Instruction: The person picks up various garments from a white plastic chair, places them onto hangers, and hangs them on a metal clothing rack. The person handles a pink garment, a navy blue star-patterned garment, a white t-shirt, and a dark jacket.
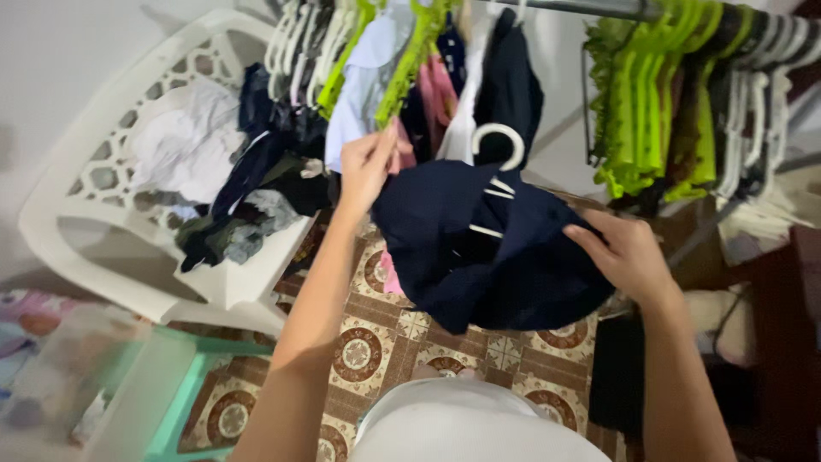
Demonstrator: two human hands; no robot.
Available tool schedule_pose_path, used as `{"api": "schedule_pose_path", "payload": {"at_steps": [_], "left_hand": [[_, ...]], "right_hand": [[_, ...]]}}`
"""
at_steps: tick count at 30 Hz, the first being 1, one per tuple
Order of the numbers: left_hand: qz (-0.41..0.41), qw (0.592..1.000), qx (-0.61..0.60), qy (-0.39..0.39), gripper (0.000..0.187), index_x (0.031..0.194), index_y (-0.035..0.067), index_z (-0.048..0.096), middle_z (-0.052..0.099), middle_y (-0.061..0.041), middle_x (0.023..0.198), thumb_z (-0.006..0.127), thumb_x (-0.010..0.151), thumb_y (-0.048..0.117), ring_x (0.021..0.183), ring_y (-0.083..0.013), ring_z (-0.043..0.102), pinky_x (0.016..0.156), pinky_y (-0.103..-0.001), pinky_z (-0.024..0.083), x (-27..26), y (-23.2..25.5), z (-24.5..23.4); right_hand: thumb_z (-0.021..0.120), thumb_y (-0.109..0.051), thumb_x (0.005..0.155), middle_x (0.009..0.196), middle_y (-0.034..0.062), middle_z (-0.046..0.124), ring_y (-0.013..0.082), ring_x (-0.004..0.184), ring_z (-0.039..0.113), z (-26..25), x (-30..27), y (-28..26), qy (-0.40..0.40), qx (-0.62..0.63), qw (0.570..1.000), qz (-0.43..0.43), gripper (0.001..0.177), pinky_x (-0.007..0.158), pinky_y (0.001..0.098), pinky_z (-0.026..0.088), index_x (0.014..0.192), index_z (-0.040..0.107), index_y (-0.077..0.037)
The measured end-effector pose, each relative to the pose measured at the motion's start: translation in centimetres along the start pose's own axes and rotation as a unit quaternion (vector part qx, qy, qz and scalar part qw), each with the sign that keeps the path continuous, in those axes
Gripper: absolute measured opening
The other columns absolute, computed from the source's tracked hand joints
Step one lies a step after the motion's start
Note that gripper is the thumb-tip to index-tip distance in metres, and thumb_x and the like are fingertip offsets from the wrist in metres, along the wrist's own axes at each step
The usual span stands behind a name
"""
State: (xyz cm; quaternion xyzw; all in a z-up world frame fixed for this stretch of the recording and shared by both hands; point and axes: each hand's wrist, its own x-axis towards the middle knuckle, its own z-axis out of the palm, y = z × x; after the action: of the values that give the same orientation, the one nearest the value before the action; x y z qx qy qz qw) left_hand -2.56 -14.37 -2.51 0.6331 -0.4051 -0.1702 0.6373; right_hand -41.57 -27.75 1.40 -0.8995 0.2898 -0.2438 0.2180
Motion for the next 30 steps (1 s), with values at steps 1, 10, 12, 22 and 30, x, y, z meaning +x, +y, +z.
{"api": "schedule_pose_path", "payload": {"at_steps": [1,10,12,22,30], "left_hand": [[0.015,1.0,0.004,0.017,0.034,0.092,-0.001,0.08,0.063,-0.006,0.064,0.063,0.105,0.025,0.054,-0.0108,0.051,0.056,-0.027,0.041,1.3,-0.6,1.8],[0.254,0.892,0.345,-0.144,0.031,0.119,0.034,0.077,0.05,-0.01,0.122,0.067,0.092,0.023,0.108,-0.0357,0.044,0.095,-0.046,0.04,6.3,-1.3,17.4],[0.17,0.881,0.406,-0.175,0.026,0.116,0.037,0.076,0.045,-0.011,0.131,0.071,0.091,0.035,0.113,-0.0392,0.038,0.093,-0.052,0.035,6.5,-1.6,19.2],[0.17,0.893,0.409,-0.08,0.04,0.109,0.004,0.065,0.051,-0.03,0.122,0.07,0.07,-0.003,0.087,-0.0495,0.067,0.078,-0.054,0.056,10.7,-8.5,16.6],[0.154,0.854,0.493,-0.058,0.022,0.107,0.002,0.067,0.064,-0.025,0.113,0.066,0.086,-0.004,0.089,-0.0463,0.07,0.08,-0.054,0.057,12.4,-9.5,14.9]], "right_hand": [[0.074,-0.028,0.094,0.075,0.0246,0.058,0.0355,0.059,0.046,-0.8,-1.0,0.6,0.013,-0.005,1.0,-0.004,0.032,0.058,0.0395,0.046,0.104,0.069,0.002],[0.074,-0.028,0.096,0.069,0.0207,0.051,0.029,0.057,0.04,-5.7,-8.5,4.0,0.071,0.001,0.986,0.154,0.031,0.055,0.0397,0.043,0.096,0.067,0.002],[0.074,-0.03,0.095,0.066,0.0236,0.052,0.0311,0.057,0.041,-6.4,-9.4,4.1,0.074,-0.028,0.982,0.172,0.032,0.055,0.0398,0.044,0.095,0.066,0.002],[0.07,-0.035,0.099,0.078,0.0261,0.062,0.0455,0.071,0.062,-5.3,-9.6,3.7,0.097,-0.12,0.967,0.202,0.034,0.064,0.0487,0.05,0.101,0.069,-0.002],[0.058,-0.022,0.102,0.09,0.036,0.065,0.0557,0.089,0.063,3.5,-4.9,4.0,0.116,-0.066,0.977,0.169,0.032,0.074,0.0605,0.05,0.118,0.058,0.006]]}}
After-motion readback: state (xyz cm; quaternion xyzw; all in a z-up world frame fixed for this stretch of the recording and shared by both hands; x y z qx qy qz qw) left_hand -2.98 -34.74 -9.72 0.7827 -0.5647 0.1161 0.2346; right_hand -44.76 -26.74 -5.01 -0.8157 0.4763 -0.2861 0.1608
